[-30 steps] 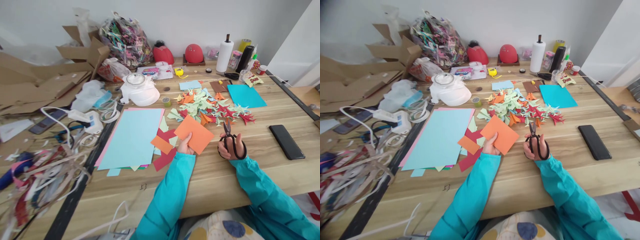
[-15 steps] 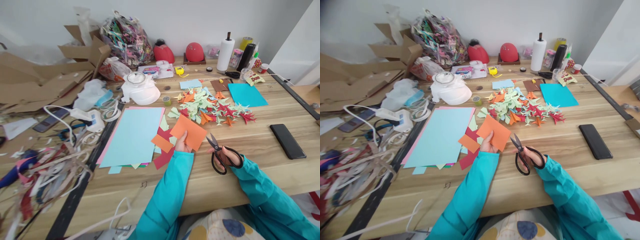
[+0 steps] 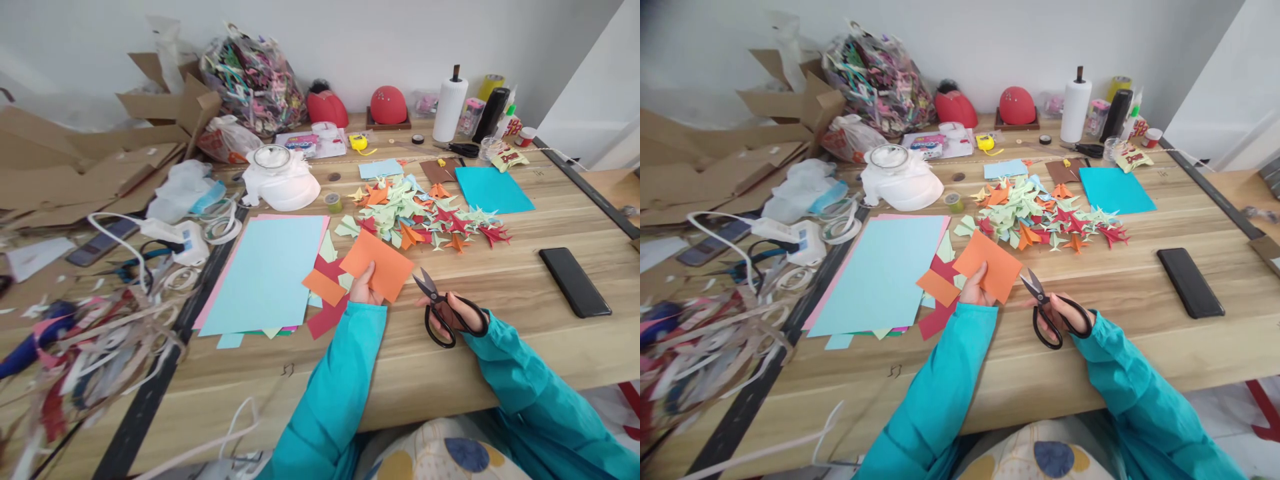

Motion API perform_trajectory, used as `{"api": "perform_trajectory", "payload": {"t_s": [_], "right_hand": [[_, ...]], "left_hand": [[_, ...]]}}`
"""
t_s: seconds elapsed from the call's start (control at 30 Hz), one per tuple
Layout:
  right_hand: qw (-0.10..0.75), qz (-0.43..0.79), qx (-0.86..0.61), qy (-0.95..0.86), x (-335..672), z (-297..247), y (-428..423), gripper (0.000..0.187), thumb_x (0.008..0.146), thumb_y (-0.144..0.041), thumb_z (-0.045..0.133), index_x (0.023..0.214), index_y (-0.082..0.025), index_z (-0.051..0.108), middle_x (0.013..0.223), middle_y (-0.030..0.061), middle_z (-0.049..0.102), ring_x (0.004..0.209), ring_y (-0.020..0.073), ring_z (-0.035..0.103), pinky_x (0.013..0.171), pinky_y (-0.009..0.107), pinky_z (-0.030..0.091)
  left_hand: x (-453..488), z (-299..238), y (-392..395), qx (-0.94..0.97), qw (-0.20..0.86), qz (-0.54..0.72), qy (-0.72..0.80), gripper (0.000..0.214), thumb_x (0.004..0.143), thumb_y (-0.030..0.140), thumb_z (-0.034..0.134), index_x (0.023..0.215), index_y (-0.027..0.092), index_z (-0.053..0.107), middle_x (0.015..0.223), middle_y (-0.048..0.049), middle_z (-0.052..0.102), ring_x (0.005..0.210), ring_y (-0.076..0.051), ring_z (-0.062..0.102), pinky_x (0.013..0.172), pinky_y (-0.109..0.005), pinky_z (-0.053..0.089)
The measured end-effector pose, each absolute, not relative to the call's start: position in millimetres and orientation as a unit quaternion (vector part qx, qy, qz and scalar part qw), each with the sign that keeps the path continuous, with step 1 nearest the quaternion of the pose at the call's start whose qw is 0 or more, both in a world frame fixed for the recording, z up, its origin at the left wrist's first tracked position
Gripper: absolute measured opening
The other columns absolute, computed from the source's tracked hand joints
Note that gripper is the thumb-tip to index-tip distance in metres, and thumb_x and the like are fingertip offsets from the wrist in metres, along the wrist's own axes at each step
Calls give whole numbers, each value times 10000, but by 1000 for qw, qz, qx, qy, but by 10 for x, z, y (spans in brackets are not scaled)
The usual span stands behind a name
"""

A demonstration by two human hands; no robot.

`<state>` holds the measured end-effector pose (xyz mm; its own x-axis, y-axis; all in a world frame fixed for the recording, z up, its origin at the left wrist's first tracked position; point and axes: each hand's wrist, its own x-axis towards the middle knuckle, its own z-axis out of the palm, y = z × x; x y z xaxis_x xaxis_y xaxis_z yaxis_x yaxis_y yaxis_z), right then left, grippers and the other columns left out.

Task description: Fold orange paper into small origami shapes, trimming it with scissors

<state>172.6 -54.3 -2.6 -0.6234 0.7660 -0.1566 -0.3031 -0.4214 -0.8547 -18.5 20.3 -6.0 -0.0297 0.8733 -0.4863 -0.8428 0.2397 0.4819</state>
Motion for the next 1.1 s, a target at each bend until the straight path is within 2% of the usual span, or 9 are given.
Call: {"api": "perform_trajectory", "payload": {"t_s": [0.37,0.6,0.73,0.87,0.97,1.1], "right_hand": [[329,793,-272,-434,1716,-59,-543,587,833,-591,335,1125,-108,498,607,-3,530,383,96,497,349,215,347],[338,787,-284,-431,1726,-77,-513,621,803,-622,364,1099,-88,475,577,7,549,376,111,510,333,211,349],[344,786,-272,-436,1738,-81,-511,659,778,-612,434,1211,-122,357,566,5,579,374,127,516,324,216,379],[361,784,-248,-440,1712,-23,-524,796,761,-618,460,1359,-216,122,596,-18,580,420,126,526,336,212,408],[368,786,-225,-443,1687,37,-531,887,757,-621,466,1387,-239,-29,627,-22,581,454,123,536,350,203,412],[370,786,-209,-448,1690,91,-542,869,765,-632,439,1394,-228,-4,647,-5,594,446,122,536,350,200,394]], "left_hand": [[-181,-14,200,13,698,612,372,214,780,136,555,986,144,616,940,-86,690,969,-234,620,919,-426,466],[-146,-62,168,69,670,627,391,317,672,131,669,987,145,628,947,-89,689,931,-252,632,865,-442,498],[-124,-91,155,106,636,651,400,399,599,165,738,984,140,635,1024,-111,664,950,-253,624,857,-408,506],[-122,-98,164,108,640,644,405,444,562,188,766,983,141,634,1034,-115,660,983,-268,608,865,-417,500],[-120,-98,168,106,643,635,415,441,542,190,776,957,135,638,1017,-120,664,963,-275,616,862,-432,497],[-115,-105,161,118,650,627,412,477,508,211,796,952,140,637,1008,-115,668,948,-276,621,856,-436,499]]}}
